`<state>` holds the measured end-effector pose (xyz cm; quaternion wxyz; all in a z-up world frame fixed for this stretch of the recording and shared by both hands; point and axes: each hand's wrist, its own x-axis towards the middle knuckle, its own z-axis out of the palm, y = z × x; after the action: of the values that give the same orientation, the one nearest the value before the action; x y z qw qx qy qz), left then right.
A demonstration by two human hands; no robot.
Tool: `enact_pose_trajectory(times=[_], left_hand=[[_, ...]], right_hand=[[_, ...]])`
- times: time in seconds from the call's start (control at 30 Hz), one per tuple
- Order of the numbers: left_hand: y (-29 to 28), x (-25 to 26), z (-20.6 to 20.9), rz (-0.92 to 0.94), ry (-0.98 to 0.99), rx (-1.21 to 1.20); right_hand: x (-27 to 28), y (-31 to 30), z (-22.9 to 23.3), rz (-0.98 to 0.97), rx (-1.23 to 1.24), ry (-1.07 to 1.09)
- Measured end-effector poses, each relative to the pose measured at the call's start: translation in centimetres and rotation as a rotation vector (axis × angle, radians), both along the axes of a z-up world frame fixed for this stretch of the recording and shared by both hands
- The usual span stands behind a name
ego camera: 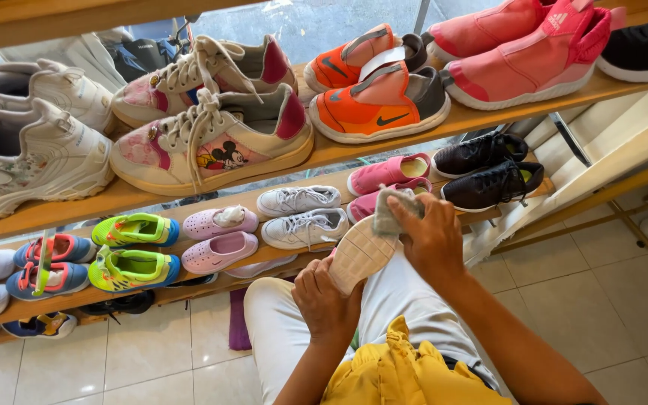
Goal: Cleaning several pairs of display shoes on a store shelf using a dual-sided cleaning sponge.
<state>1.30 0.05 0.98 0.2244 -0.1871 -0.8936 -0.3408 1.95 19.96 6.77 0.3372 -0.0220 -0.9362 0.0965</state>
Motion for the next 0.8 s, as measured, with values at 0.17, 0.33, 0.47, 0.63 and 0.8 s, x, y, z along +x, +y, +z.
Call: enact_pose_trajectory(times=[0.17, 0.33, 0.47, 0.63, 0.8], left_hand=[[0.4, -0.2, 0.2, 0.001, 0.005, 0.016], [0.0, -0.3, 0.4, -0.002, -0.017, 0.005], [0.4, -0.5, 0.1, -0.005, -0.029, 0.021], [0.5, -0.5, -0.1, 0.0, -0.044, 0.024], [1.1, -0.4, -0.5, 0.011, -0.067, 0.028]], right_hand=[[1.3, -2.6, -3.1, 0.212, 0.096, 0.104], [0.9, 0.4, -1.8, -0.02, 0.019, 0.076], [2.7, -2.7, -2.3, 0.174, 0.105, 0.118], [1.9, 0.7, -3.3, 0.089, 0.026, 0.11], [3.2, -3.1, -1.8, 0.26, 0.1, 0.197]])
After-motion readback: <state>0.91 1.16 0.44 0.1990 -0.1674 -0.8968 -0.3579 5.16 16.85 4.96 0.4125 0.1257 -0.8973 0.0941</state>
